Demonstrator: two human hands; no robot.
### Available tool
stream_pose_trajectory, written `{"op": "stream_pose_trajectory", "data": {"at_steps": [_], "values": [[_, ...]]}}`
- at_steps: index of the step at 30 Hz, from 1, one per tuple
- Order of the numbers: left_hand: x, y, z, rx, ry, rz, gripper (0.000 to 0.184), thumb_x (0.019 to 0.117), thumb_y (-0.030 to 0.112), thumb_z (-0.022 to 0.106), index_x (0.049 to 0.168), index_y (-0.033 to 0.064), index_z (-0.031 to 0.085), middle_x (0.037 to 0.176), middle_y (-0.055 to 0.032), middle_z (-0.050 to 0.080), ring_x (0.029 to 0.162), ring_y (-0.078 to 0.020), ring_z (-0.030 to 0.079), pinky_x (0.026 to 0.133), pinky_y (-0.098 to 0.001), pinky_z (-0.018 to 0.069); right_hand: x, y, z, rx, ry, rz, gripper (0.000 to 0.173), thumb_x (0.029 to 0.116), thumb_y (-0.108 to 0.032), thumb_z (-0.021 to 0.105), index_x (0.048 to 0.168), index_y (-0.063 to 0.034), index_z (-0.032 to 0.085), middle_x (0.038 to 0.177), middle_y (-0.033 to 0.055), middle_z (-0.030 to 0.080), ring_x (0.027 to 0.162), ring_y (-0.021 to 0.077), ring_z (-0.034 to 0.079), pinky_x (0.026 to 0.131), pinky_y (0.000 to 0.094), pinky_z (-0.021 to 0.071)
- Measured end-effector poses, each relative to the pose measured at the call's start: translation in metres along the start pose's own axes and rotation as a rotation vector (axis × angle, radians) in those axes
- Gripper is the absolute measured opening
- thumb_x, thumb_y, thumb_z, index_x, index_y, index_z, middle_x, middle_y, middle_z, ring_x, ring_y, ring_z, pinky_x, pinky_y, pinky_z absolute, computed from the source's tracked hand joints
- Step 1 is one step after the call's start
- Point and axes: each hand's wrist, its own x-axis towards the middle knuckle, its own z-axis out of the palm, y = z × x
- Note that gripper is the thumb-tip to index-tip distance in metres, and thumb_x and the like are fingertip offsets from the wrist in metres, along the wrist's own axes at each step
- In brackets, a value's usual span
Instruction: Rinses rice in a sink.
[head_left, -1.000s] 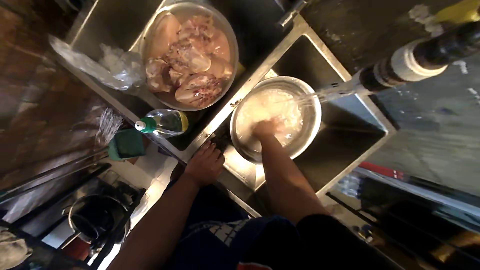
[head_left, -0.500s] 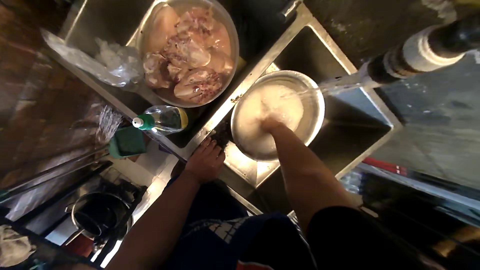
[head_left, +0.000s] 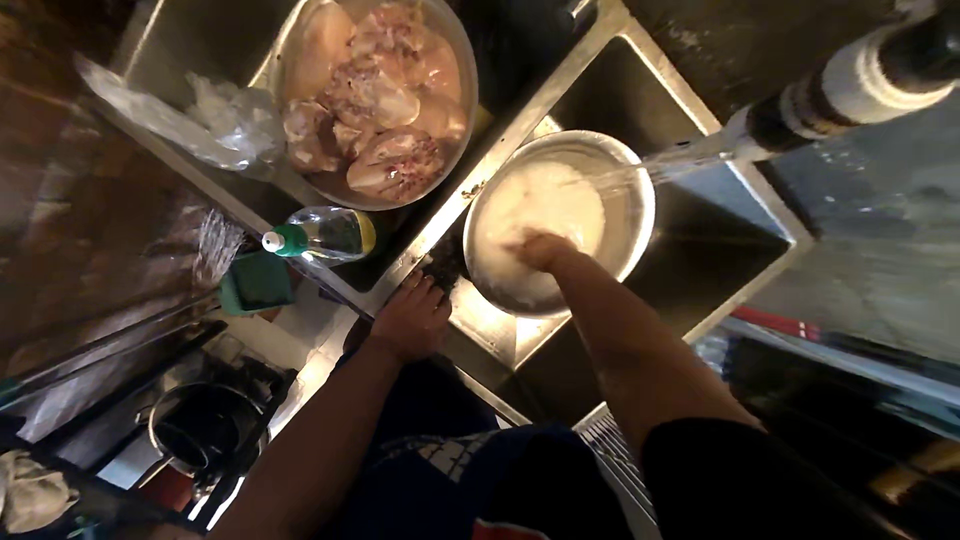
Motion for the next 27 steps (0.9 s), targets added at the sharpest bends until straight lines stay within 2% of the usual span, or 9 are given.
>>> {"op": "stream_pose_trajectory", "data": {"at_steps": [2, 4, 7, 10, 14, 18, 21, 24, 27], "values": [[0.002, 0.0, -0.001, -0.013, -0.017, 0.002, 0.03, 0.1015, 0.025, 0.053, 0.115, 0.0088, 0.074, 0.124, -0.0149, 0.07, 0.131, -0.0368, 0.058, 0.119, -0.0559, 0.0352, 0.004, 0.008, -0.009, 0.01, 0.008, 0.135, 0.04, 0.1039, -0.031, 0.056, 0.118, 0.0032, 0.069, 0.128, 0.0309, 0.064, 0.12, 0.0527, 0.059, 0.092, 0.076, 0.0439], [0.003, -0.002, -0.001, -0.007, 0.003, 0.0, 0.029, 0.1015, 0.024, 0.053, 0.114, 0.009, 0.074, 0.123, -0.0146, 0.071, 0.13, -0.0366, 0.059, 0.118, -0.0554, 0.0367, 0.01, -0.007, -0.013, 0.065, 0.053, 0.208, 0.035, 0.0977, -0.022, 0.067, 0.119, 0.0068, 0.069, 0.132, 0.0341, 0.06, 0.127, 0.054, 0.053, 0.1, 0.0755, 0.0396], [0.002, -0.001, -0.001, -0.003, 0.006, -0.001, 0.031, 0.1019, 0.024, 0.052, 0.116, 0.0083, 0.074, 0.124, -0.0155, 0.071, 0.13, -0.0369, 0.059, 0.118, -0.0558, 0.0361, -0.001, -0.026, -0.001, 0.139, 0.099, -0.013, 0.041, 0.1065, -0.022, 0.053, 0.134, 0.0091, 0.06, 0.142, 0.0332, 0.053, 0.14, 0.0504, 0.043, 0.116, 0.0659, 0.0286], [0.001, -0.001, 0.003, 0.028, 0.052, 0.011, 0.03, 0.101, 0.024, 0.051, 0.114, 0.009, 0.074, 0.121, -0.0146, 0.071, 0.129, -0.0362, 0.06, 0.118, -0.055, 0.0373, -0.003, -0.003, 0.006, 0.019, 0.044, -0.061, 0.062, 0.1108, -0.048, 0.03, 0.153, -0.006, 0.047, 0.157, 0.0214, 0.045, 0.147, 0.042, 0.04, 0.117, 0.065, 0.0318], [0.002, -0.001, -0.001, 0.002, -0.001, -0.005, 0.03, 0.1017, 0.023, 0.051, 0.114, 0.0085, 0.074, 0.123, -0.0148, 0.071, 0.131, -0.0363, 0.058, 0.119, -0.0548, 0.036, 0.0, 0.005, -0.009, 0.012, 0.058, 0.194, 0.039, 0.0997, -0.026, 0.063, 0.121, 0.0063, 0.067, 0.128, 0.0332, 0.062, 0.121, 0.0545, 0.057, 0.093, 0.0767, 0.0429], [0.002, -0.002, -0.001, -0.025, 0.016, -0.007, 0.029, 0.1007, 0.023, 0.054, 0.114, 0.0085, 0.075, 0.123, -0.0142, 0.071, 0.13, -0.0366, 0.059, 0.117, -0.0553, 0.0383, 0.007, -0.025, 0.002, 0.145, 0.201, 0.087, 0.051, 0.1068, -0.034, 0.052, 0.134, 0.008, 0.059, 0.146, 0.0322, 0.05, 0.143, 0.0496, 0.04, 0.118, 0.0678, 0.0258], [0.0, -0.002, 0.001, -0.008, 0.016, 0.0, 0.03, 0.1002, 0.025, 0.053, 0.114, 0.0088, 0.074, 0.124, -0.0145, 0.071, 0.13, -0.0364, 0.059, 0.118, -0.0554, 0.0361, 0.003, -0.008, 0.013, 0.09, 0.176, -0.035, 0.066, 0.1074, -0.052, 0.039, 0.157, -0.0079, 0.041, 0.159, 0.021, 0.042, 0.148, 0.0434, 0.038, 0.117, 0.0651, 0.0314], [-0.001, -0.002, 0.001, 0.002, 0.015, 0.0, 0.03, 0.1001, 0.025, 0.053, 0.112, 0.0087, 0.074, 0.123, -0.0144, 0.071, 0.129, -0.0366, 0.059, 0.118, -0.0556, 0.0361, 0.001, 0.002, 0.004, 0.078, 0.158, 0.159, 0.052, 0.1044, -0.04, 0.053, 0.14, -0.0019, 0.058, 0.142, 0.0292, 0.056, 0.131, 0.0512, 0.052, 0.099, 0.0752, 0.0411], [0.002, -0.001, 0.0, -0.022, -0.006, 0.001, 0.03, 0.1018, 0.025, 0.052, 0.115, 0.0086, 0.074, 0.124, -0.0148, 0.07, 0.131, -0.0369, 0.058, 0.119, -0.0558, 0.036, 0.002, -0.018, 0.006, 0.093, 0.251, 0.231, 0.049, 0.0995, -0.029, 0.063, 0.133, 0.0073, 0.06, 0.148, 0.0342, 0.047, 0.143, 0.0528, 0.037, 0.114, 0.0728, 0.0266]]}}
